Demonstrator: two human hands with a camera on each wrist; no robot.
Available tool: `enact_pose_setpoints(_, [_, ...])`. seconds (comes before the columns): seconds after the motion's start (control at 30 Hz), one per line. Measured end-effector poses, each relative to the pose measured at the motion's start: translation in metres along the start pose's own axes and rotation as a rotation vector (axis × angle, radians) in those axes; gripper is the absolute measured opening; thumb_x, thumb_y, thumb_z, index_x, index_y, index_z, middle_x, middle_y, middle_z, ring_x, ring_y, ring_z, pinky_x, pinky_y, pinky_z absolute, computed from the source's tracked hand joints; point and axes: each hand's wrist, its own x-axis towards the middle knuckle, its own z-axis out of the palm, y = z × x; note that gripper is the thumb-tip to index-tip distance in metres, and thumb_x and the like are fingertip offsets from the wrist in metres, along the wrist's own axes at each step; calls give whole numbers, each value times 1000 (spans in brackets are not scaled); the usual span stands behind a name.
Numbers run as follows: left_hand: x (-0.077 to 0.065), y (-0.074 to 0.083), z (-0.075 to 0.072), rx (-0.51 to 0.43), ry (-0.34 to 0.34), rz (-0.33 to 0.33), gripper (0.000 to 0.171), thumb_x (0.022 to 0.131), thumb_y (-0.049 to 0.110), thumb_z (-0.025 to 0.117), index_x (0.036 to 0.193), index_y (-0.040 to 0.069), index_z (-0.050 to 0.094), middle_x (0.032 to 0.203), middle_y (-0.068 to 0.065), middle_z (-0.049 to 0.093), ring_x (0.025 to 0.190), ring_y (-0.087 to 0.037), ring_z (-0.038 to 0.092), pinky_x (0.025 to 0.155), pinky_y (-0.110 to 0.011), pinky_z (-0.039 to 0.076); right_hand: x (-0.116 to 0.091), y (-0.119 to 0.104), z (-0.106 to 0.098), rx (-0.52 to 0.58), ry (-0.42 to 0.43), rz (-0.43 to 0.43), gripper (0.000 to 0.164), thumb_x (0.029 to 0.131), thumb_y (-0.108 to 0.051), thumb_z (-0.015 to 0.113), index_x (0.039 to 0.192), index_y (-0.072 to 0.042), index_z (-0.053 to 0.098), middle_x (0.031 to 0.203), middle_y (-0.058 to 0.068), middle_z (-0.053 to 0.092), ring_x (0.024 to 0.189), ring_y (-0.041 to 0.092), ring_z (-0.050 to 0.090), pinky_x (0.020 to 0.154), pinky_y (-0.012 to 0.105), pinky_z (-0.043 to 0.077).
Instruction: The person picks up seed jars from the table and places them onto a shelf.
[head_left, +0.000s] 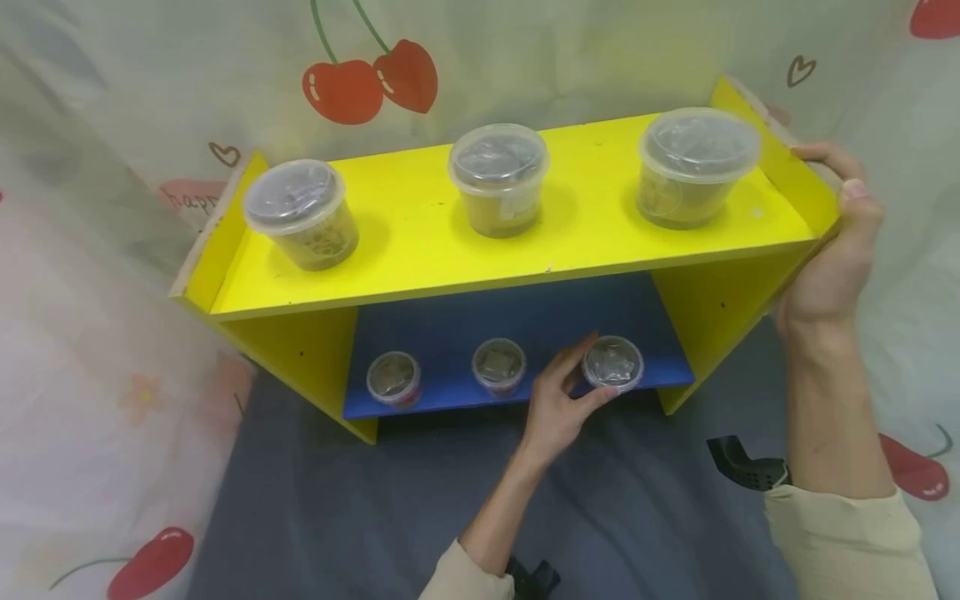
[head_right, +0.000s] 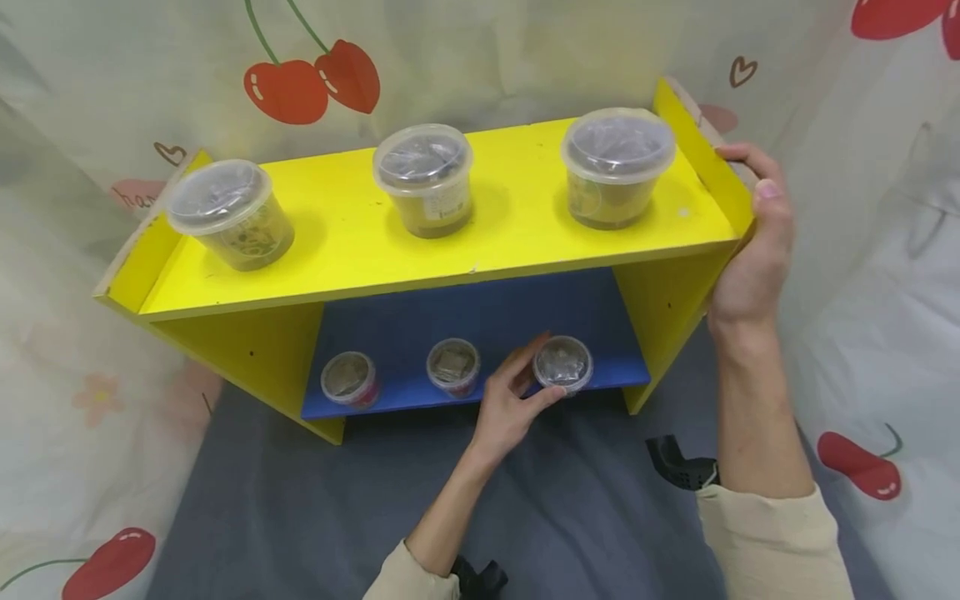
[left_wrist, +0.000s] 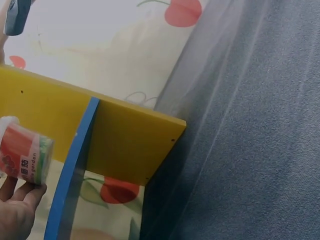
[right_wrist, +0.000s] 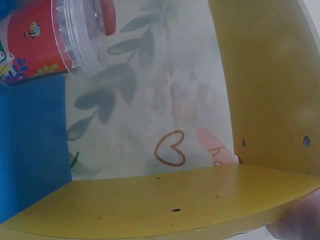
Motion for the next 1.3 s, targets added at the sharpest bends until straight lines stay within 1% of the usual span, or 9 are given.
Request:
enact_pose_setpoints(0.13, [4, 5, -2, -1, -12, -25, 63, 83, -3, 76, 140, -7, 50, 140, -24, 54, 128, -28, 54, 103, -33, 45, -1, 0, 1, -44, -5, -29, 45, 99, -24, 29, 127, 1, 55, 78, 12, 59, 60, 19, 58, 55, 23, 51])
enact_pose_setpoints(0.27, [8, 4, -2, -21, -16, -64, 64, 83, -1, 77, 141, -4, 50, 142, -20, 53, 127, -24, 55, 103, -33, 45, 0, 0, 3, 29, 6, -5, 46, 98, -21, 28, 126, 3, 55, 78, 14, 58, 59, 21, 57, 55, 25, 51])
enact_pose_setpoints(0.37, [9, -3, -1, -48, -23, -69, 64, 84, -2, 76, 142, -4, 50, 142, -20, 53, 127, -23, 55, 103, -33, 45, 0, 0, 4, 102, 20, 23, 47, 97, -20, 26, 124, 4, 55, 78, 16, 57, 59, 23, 56, 54, 27, 51])
enact_pose_setpoints(0.5, [10, -22, 5, -79, -13, -75, 65, 83, -3, 76, 143, -1, 50, 144, -17, 53, 129, -21, 53, 104, -32, 44, 0, 0, 6, 71, 32, 21, 47, 98, -20, 25, 124, 4, 56, 77, 15, 57, 58, 22, 56, 54, 26, 50])
enact_pose_setpoints(0.6, [11, -35, 8, -55, 7, -68, 66, 83, -2, 77, 143, 3, 51, 144, -12, 53, 129, -19, 52, 103, -30, 44, 0, 0, 7, 59, 34, 22, 47, 98, -20, 25, 125, 4, 56, 77, 15, 58, 58, 21, 57, 54, 26, 50])
enact_pose_setpoints(0.73, [12, -40, 9, -19, 25, -41, 65, 83, 0, 78, 143, 5, 53, 143, -9, 54, 128, -18, 53, 102, -28, 45, 0, 1, 7, 62, 30, 25, 47, 98, -20, 26, 125, 3, 56, 77, 15, 58, 58, 22, 57, 54, 26, 50])
enact_pose_setpoints(0.97, [12, -45, 8, 4, 37, -44, 64, 83, 3, 79, 142, 7, 54, 132, -11, 57, 125, -17, 56, 101, -27, 45, -1, 1, 7, 64, 20, 27, 47, 98, -21, 27, 126, 4, 55, 77, 15, 57, 59, 22, 56, 54, 26, 50])
enact_pose_setpoints(1.17, [14, -46, 9, -17, 62, -102, 64, 84, 6, 79, 143, 9, 53, 141, -10, 55, 127, -20, 54, 101, -27, 45, 1, 2, 7, 99, 10, 35, 47, 98, -20, 25, 125, 4, 54, 74, 15, 56, 57, 23, 55, 53, 26, 50])
enact_pose_setpoints(1.3, [14, -44, 13, -9, 66, -106, 64, 86, 6, 77, 144, 7, 51, 144, -11, 52, 128, -22, 53, 101, -27, 45, 2, 2, 5, 86, 0, 38, 45, 98, -20, 28, 127, 4, 54, 80, 16, 58, 61, 23, 57, 56, 27, 51])
